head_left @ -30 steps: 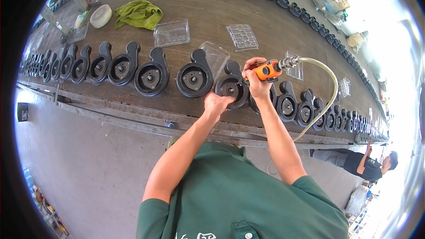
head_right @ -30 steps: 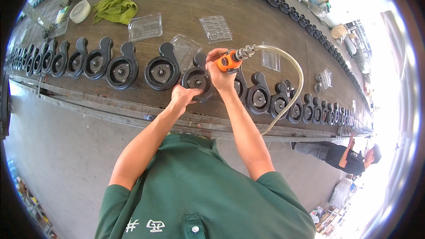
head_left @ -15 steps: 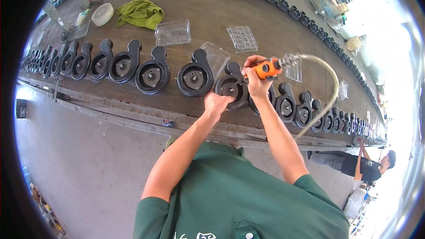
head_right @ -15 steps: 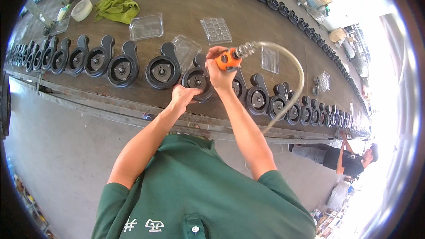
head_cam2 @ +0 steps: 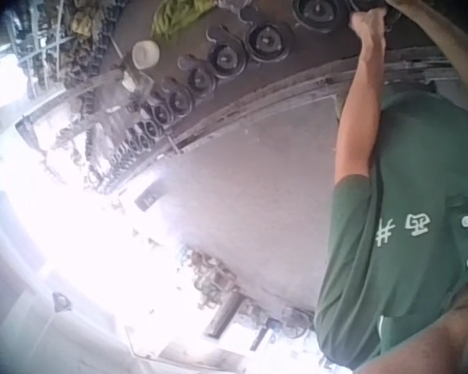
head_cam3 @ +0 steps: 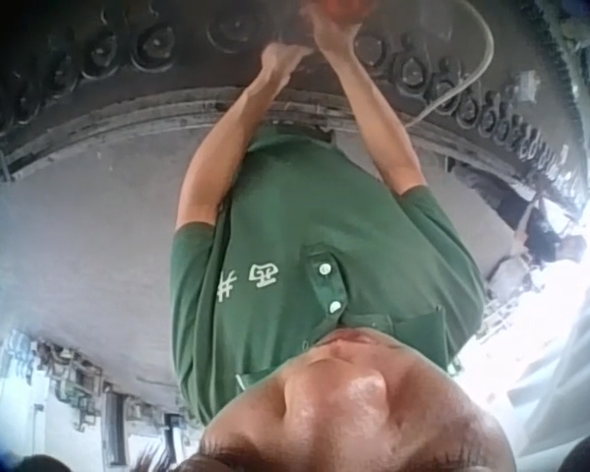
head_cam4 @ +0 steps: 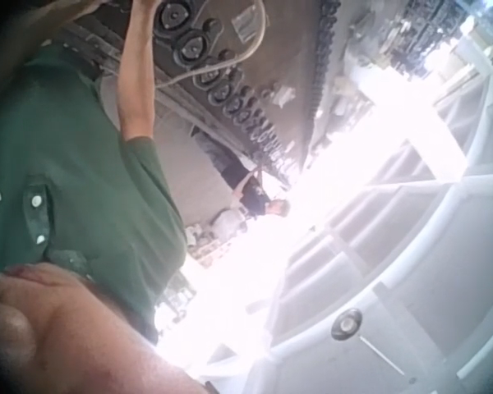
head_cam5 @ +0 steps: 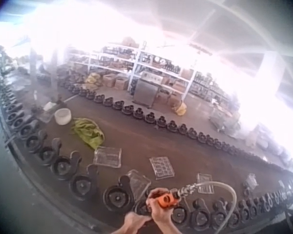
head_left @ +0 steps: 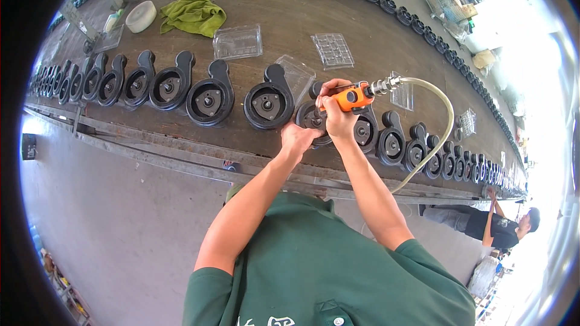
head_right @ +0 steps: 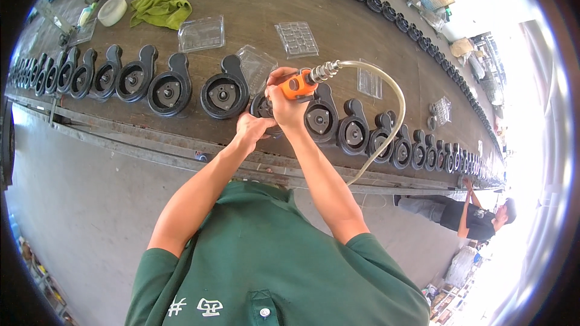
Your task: The person assembles a series of black mechanical housings using a pneumatic screwdriver to fasten screws into each part as they move along a workbench.
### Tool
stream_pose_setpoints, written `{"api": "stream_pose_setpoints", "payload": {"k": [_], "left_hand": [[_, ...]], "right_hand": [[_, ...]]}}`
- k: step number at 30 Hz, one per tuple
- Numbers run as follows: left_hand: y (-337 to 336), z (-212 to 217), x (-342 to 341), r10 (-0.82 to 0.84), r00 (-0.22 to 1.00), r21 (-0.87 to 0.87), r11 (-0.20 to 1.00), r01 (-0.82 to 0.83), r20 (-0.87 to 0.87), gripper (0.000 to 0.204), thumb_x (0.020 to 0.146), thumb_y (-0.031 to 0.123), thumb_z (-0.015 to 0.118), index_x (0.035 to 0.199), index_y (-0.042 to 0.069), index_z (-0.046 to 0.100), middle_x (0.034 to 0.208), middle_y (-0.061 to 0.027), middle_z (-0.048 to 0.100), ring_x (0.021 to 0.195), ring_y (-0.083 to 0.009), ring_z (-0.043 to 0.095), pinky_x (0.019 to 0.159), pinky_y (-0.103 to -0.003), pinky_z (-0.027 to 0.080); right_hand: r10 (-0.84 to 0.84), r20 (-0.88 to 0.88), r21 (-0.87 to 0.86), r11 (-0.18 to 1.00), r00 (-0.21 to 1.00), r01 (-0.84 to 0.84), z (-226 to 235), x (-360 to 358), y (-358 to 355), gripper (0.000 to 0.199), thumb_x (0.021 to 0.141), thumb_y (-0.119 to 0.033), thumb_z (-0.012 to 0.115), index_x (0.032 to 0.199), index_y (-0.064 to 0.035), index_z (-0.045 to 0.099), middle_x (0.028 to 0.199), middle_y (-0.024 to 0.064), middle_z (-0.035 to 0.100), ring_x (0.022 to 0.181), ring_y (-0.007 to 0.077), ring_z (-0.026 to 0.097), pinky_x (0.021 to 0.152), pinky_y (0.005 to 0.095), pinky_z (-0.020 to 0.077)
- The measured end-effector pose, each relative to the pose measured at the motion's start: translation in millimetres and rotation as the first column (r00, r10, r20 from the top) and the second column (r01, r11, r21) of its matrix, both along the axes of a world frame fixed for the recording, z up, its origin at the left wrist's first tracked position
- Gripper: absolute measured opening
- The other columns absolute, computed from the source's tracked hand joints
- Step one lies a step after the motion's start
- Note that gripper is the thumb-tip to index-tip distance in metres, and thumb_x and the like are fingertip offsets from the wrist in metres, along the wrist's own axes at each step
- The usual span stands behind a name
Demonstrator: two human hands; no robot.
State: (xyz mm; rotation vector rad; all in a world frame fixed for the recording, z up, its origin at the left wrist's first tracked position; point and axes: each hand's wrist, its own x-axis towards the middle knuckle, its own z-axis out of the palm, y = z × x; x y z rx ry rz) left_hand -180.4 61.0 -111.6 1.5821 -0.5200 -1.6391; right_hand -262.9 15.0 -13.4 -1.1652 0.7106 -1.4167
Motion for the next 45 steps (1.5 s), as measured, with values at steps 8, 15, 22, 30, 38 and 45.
{"api": "stream_pose_setpoints", "payload": {"k": [8, 15, 22, 30, 38, 45], "left_hand": [[2, 17, -3, 0.082, 0.996, -0.031, 0.996, -0.084, -0.045, 0.081, 0.064, 0.014, 0.089, 0.136, 0.005, 0.054, 0.124, -0.0093, 0.066, 0.112, -0.0182, 0.064, 0.099, -0.030, 0.050], [4, -6, -8, 0.264, 0.856, -0.029, 0.951, -0.309, -0.445, 0.044, 0.096, 0.034, 0.059, 0.132, 0.008, 0.058, 0.130, -0.0084, 0.062, 0.123, -0.0221, 0.057, 0.106, -0.044, 0.044], [2, -12, -5, -0.018, 0.998, -0.102, 0.995, 0.012, -0.059, 0.058, 0.085, 0.029, 0.079, 0.135, 0.008, 0.058, 0.129, -0.0065, 0.064, 0.118, -0.0207, 0.062, 0.100, -0.036, 0.050], [52, 49, 9, -0.158, 0.766, 0.270, 0.876, 0.400, -0.623, 0.034, 0.099, 0.033, 0.068, 0.115, 0.003, 0.061, 0.102, -0.0121, 0.067, 0.079, -0.0276, 0.068, 0.068, -0.039, 0.060], [12, 111, -54, -0.327, 0.663, -0.499, 0.461, 0.734, 0.674, 0.021, 0.089, 0.012, 0.075, 0.108, 0.003, 0.075, 0.087, -0.0067, 0.072, 0.075, -0.0142, 0.067, 0.066, -0.028, 0.051], [-25, 110, -87, -0.082, 0.123, -0.079, 0.410, 0.909, 0.989, 0.048, 0.074, 0.026, 0.085, 0.118, 0.008, 0.074, 0.140, -0.0196, 0.052, 0.130, -0.0388, 0.046, 0.110, -0.049, 0.039]], "right_hand": [[0.223, -0.105, -0.009, 0.974, 0.969, -0.225, -6, -6, -4, 0.024, 0.081, 0.009, 0.061, 0.104, 0.0010, 0.060, 0.088, 0.0078, 0.065, 0.074, 0.0122, 0.063, 0.066, 0.0262, 0.0536], [0.160, -0.121, -0.056, 0.984, 0.980, -0.168, -13, 8, -5, 0.021, 0.077, 0.006, 0.065, 0.098, 0.0025, 0.063, 0.089, 0.0081, 0.067, 0.079, 0.0135, 0.066, 0.071, 0.0286, 0.0544], [-0.042, -0.150, -0.172, 0.985, 0.988, 0.016, 26, 18, 11, 0.024, 0.081, 0.006, 0.064, 0.105, 0.0018, 0.064, 0.090, 0.0077, 0.068, 0.082, 0.0126, 0.065, 0.073, 0.0264, 0.0536], [-0.379, 0.035, -0.211, 0.902, 0.925, 0.377, 75, -50, 70, 0.027, 0.086, 0.006, 0.064, 0.112, -0.0002, 0.058, 0.097, 0.0111, 0.069, 0.081, 0.0105, 0.064, 0.071, 0.0252, 0.0534], [-0.543, 0.236, -0.025, 0.826, 0.806, 0.564, 42, -187, 94, 0.028, 0.083, 0.006, 0.059, 0.110, -0.0008, 0.059, 0.093, 0.0109, 0.067, 0.072, 0.0133, 0.063, 0.065, 0.0265, 0.0514], [-0.355, 0.268, 0.075, 0.935, 0.896, 0.348, 21, -258, 90, 0.024, 0.084, 0.008, 0.057, 0.107, 0.0005, 0.058, 0.093, 0.0107, 0.067, 0.072, 0.0136, 0.063, 0.065, 0.0270, 0.0515]]}}
